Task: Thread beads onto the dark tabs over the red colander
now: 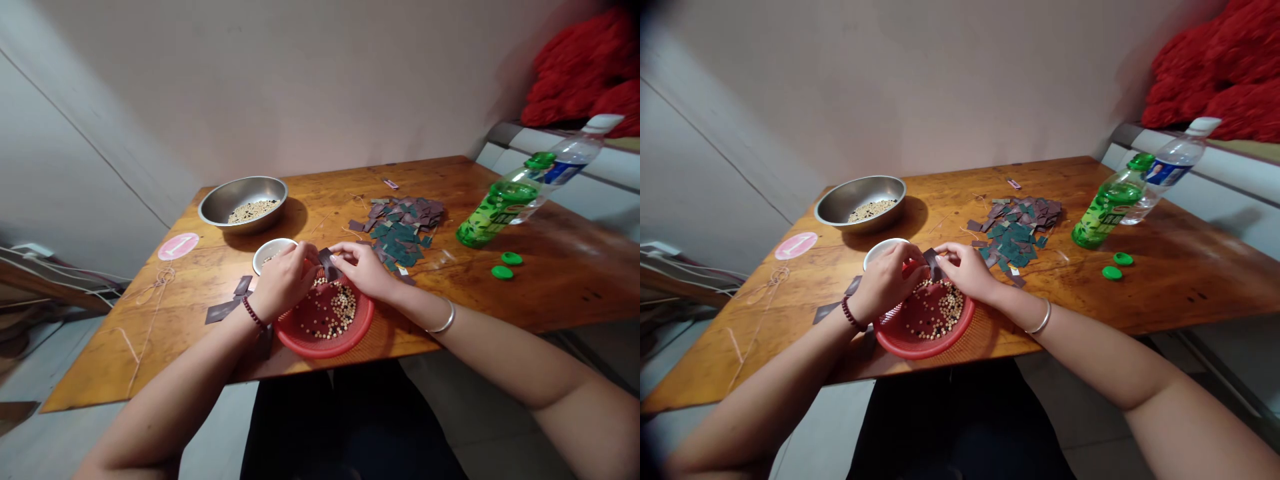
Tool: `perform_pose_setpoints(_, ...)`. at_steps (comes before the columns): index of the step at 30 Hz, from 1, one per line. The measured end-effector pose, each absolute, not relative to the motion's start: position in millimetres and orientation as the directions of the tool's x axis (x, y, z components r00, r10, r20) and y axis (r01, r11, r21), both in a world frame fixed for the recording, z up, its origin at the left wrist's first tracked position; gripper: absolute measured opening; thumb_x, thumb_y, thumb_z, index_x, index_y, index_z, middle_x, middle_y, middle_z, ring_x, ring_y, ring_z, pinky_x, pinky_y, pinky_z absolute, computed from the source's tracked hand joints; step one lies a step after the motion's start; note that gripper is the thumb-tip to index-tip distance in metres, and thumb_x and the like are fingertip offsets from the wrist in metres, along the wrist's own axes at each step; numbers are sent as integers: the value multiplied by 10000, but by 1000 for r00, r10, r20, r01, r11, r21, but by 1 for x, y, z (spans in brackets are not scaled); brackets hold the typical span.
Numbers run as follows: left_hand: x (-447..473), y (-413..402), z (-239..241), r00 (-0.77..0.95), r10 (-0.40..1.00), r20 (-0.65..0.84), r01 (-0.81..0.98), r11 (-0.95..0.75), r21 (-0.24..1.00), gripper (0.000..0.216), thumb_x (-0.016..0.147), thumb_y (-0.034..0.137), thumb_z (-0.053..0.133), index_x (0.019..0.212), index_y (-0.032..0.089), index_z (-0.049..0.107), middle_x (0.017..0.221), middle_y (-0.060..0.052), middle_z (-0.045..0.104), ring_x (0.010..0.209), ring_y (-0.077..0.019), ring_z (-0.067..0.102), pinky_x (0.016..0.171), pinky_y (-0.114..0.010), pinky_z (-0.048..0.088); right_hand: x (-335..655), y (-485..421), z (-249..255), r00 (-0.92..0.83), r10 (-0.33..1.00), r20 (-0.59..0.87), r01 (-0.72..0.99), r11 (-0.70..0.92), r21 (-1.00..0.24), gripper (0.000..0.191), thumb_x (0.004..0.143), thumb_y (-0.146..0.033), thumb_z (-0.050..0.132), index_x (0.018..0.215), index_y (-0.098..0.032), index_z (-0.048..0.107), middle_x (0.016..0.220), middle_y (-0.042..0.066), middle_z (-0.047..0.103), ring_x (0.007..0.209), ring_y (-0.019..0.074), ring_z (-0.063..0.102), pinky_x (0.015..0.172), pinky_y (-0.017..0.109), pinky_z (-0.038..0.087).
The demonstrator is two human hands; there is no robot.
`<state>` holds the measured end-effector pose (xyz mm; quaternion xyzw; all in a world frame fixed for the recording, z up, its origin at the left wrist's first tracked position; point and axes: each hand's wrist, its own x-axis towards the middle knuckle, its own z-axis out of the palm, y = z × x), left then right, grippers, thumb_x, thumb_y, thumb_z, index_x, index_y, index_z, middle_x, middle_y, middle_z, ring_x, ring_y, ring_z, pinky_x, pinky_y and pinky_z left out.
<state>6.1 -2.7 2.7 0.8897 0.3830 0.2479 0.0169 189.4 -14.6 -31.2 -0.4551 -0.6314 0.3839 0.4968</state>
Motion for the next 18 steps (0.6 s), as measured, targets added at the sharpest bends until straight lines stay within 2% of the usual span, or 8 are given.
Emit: perform_pose_setpoints(18,6,-3,3,589,683,431,664,-714,223,139,834,221,549,960,195,497,921,-28,634,875,-172,574,733,-287,444,189,-14,-32,-91,956,278,184,290,-939,181,806,-230,562,946,-137,628,831,65,698,725,148,658,705,290,534)
